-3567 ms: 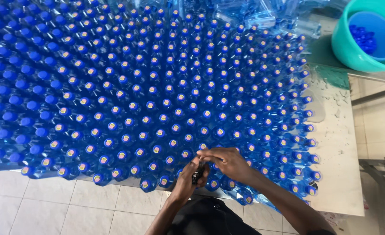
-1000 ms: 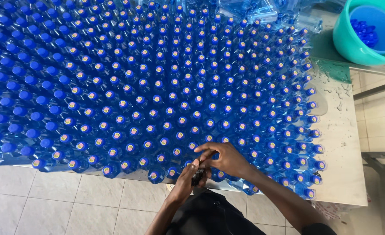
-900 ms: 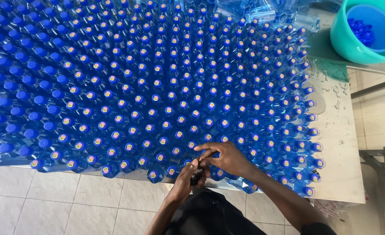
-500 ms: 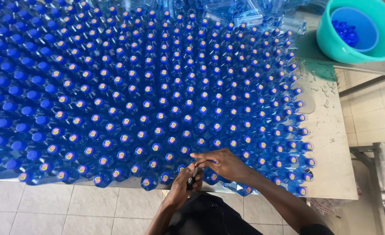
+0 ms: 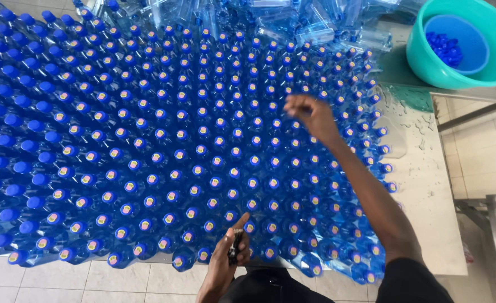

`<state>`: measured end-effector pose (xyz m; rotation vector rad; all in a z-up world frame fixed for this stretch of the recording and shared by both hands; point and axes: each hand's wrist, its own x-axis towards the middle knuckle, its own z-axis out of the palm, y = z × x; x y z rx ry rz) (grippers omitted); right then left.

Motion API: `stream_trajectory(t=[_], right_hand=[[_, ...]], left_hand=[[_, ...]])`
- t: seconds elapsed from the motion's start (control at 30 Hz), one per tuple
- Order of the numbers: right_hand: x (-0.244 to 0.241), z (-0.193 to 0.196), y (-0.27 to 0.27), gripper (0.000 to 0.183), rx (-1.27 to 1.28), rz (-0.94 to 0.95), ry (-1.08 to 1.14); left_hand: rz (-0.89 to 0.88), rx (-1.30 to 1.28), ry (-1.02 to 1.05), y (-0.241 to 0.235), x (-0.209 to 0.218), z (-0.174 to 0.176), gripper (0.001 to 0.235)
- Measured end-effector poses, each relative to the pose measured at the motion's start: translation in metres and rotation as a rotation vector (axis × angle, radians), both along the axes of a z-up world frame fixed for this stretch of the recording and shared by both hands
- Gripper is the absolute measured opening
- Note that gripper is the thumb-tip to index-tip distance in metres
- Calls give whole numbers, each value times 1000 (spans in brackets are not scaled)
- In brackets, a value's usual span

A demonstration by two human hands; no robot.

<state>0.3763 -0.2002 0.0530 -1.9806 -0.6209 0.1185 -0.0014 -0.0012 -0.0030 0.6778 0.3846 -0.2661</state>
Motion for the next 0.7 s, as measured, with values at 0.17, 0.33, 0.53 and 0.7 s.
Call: stream_trajectory(t=[0.17,0.33,0.53,0.7], right_hand=[[150,-56,6,37,0,-107,-241],[211,-93,17,38,-46,-92,-317],[205,-95,10,38,-118,-7,-221],[196,-77,-2,35,-209,47,-168]], left_hand=[[113,-12,116,0,-6,-23,94],[176,8,185,3,-5,-35,96],[185,23,228,5,5,-26,102],[166,-32,153,1,7,-40,95]])
